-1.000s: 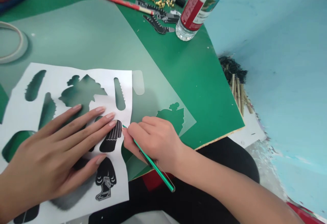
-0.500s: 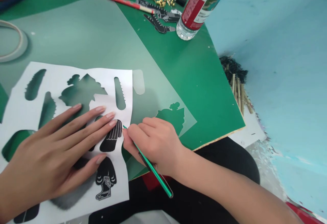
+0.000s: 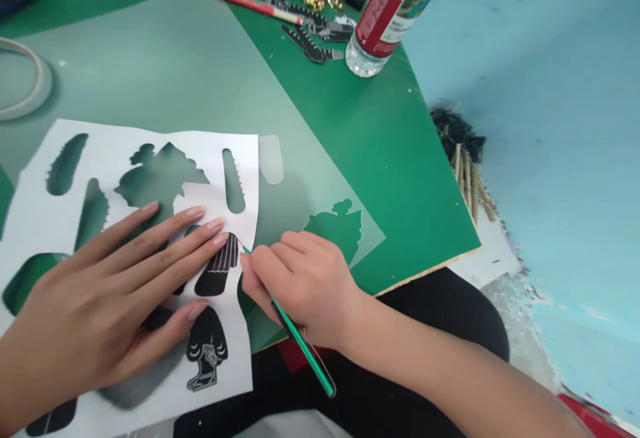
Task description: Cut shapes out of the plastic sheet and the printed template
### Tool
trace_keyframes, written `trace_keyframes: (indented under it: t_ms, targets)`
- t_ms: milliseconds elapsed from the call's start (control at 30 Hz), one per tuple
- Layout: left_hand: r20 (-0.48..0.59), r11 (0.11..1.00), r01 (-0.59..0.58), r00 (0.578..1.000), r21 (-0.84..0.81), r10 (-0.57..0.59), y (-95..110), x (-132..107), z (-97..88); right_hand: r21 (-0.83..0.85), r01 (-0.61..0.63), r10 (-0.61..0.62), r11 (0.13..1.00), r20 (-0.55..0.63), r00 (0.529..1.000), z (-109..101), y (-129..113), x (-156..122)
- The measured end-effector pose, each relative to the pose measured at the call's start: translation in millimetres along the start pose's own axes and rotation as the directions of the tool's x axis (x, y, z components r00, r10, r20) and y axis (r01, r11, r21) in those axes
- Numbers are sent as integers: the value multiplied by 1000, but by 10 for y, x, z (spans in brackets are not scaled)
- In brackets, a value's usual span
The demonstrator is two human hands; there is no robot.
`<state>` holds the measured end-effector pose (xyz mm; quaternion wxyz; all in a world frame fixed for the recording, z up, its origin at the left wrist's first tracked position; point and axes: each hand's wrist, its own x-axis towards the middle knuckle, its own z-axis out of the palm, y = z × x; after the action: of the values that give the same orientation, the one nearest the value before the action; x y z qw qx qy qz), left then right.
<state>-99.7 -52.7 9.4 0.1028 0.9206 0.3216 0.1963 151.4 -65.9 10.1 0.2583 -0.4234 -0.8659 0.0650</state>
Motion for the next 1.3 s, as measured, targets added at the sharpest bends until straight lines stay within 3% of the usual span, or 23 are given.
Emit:
trace_keyframes:
  t_ms: [300, 433, 667, 733, 800, 867, 967, 1300]
  targets:
    - [5, 1000, 0, 1000, -6, 0, 8, -7, 4, 59, -21, 23, 998, -41, 999, -15, 22, 6]
    - [27, 1000, -5, 1000, -9, 5, 6, -10, 19, 150, -79, 94, 986, -94, 991, -89, 97, 86]
    - [110, 990, -139, 984, -27, 141, -64, -44, 16, 364, -297, 319, 883, -2, 948, -197, 189, 190]
    - [112, 989, -143, 983, -26, 145, -72, -48, 19, 383, -312, 332, 869, 16, 943, -169, 223, 178]
    - [102, 992, -119, 987, -42, 123, -69, -50, 26, 377, -242, 263, 894, -3, 965, -132, 259, 165]
    - [99, 994, -99, 990, -54, 104, -63, -53, 30, 371, -78, 119, 925, -90, 989, -96, 288, 157]
    - [117, 992, -124, 985, -30, 127, -61, -59, 26, 387, 116, -39, 915, -201, 979, -44, 310, 148]
    - [112, 987, -164, 980, 0, 163, -79, -53, 34, 199, 248, -216, 948, -169, 962, 18, 362, 92]
